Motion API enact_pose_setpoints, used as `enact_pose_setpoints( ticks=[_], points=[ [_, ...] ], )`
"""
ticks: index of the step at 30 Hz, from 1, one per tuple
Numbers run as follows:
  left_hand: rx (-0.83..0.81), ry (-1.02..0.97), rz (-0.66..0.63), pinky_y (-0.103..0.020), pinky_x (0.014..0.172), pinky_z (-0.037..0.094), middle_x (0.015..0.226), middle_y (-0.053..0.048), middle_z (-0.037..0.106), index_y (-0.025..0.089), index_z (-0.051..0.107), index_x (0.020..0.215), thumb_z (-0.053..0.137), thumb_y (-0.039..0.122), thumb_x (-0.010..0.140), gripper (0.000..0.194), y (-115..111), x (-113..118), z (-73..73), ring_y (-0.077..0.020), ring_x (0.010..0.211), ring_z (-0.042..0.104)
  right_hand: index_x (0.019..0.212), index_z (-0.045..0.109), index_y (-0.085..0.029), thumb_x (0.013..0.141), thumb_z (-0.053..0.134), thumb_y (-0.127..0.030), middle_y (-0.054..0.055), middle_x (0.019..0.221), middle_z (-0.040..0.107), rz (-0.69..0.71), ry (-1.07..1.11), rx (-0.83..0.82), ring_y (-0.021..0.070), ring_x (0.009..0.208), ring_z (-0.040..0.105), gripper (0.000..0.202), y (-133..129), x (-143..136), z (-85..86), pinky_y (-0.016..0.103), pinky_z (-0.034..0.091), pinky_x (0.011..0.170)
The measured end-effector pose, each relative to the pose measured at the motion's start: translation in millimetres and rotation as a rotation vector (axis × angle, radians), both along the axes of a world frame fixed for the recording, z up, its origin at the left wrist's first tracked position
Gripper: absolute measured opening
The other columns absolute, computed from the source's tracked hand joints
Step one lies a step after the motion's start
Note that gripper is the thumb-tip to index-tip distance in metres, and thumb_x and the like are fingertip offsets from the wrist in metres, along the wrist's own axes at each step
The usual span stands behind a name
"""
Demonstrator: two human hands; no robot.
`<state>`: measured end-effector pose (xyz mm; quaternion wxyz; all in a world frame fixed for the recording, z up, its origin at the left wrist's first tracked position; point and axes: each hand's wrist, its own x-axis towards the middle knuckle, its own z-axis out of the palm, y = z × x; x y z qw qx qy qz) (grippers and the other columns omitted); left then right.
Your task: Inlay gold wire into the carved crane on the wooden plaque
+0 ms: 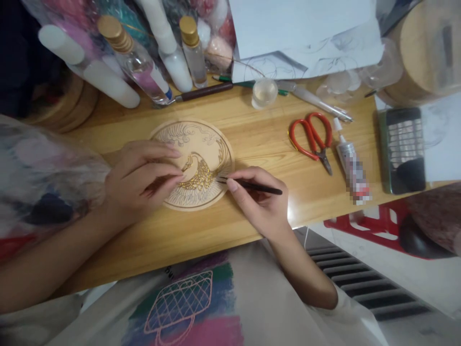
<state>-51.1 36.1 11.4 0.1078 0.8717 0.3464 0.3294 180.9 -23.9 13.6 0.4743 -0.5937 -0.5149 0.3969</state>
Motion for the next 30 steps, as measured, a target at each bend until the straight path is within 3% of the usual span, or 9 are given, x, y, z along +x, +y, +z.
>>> enact_pose_setpoints(
  ticks=[2,6,8,18,26,30],
  points=[
    [-0.011,0.03,-0.018,-0.043,0.093,0.054,0.111,-0.003,0.067,0.024,0.061,0.093,0.061,0.024,0.092,0.001,0.9,0.0,0.3,-0.0216,0.106,0.063,0.087,0.073,-0.026,0.083,0.074,-0.027,-0.001,0.078,0.073,0.017,-0.015,0.001,0.0121,0.064,0.067,0.004,0.1,0.7,-0.4,0.025,0.057,0.062],
    [0.07,0.212,-0.191,-0.051,0.1,0.048,0.13,-0.015,0.059,0.02,0.063,0.117,0.06,0.046,0.092,0.037,0.5,1.1,-0.4,-0.0312,0.121,0.055,0.087,0.073,-0.024,0.083,0.074,-0.027,-0.001,0.079,0.073,0.044,-0.021,-0.003,0.0119,0.064,0.067,0.005,0.3,0.7,-0.4,0.025,0.058,0.063],
    [0.092,0.268,-0.225,-0.053,0.103,0.045,0.136,-0.016,0.056,0.021,0.061,0.125,0.058,0.054,0.091,0.047,-0.5,1.9,-1.6,-0.0336,0.127,0.051,0.088,0.073,-0.024,0.083,0.073,-0.026,-0.001,0.079,0.074,0.037,-0.015,-0.005,0.0121,0.064,0.067,0.005,0.4,0.2,0.1,0.025,0.058,0.063],
    [0.066,0.323,-0.228,-0.053,0.109,0.039,0.143,-0.018,0.052,0.02,0.061,0.125,0.057,0.054,0.091,0.048,-3.6,3.5,-2.9,-0.0353,0.134,0.047,0.088,0.073,-0.026,0.083,0.073,-0.02,-0.002,0.08,0.074,0.038,0.016,0.012,0.0114,0.065,0.067,0.008,1.3,0.2,1.5,0.024,0.057,0.064],
    [0.111,0.29,-0.22,-0.052,0.105,0.045,0.137,-0.02,0.053,0.018,0.061,0.118,0.053,0.056,0.092,0.046,-1.1,1.3,-0.6,-0.036,0.129,0.051,0.088,0.073,-0.027,0.084,0.072,-0.019,-0.003,0.078,0.073,0.046,0.006,0.007,0.0113,0.064,0.067,0.009,0.9,0.3,1.8,0.024,0.056,0.061],
    [0.106,0.317,-0.236,-0.053,0.103,0.045,0.137,-0.02,0.052,0.019,0.06,0.125,0.053,0.059,0.091,0.052,-0.7,1.6,-1.2,-0.0363,0.129,0.05,0.088,0.074,-0.027,0.083,0.073,-0.019,-0.003,0.078,0.074,0.049,-0.004,0.01,0.0106,0.065,0.067,0.01,1.7,0.4,1.3,0.023,0.056,0.062]
  ],
)
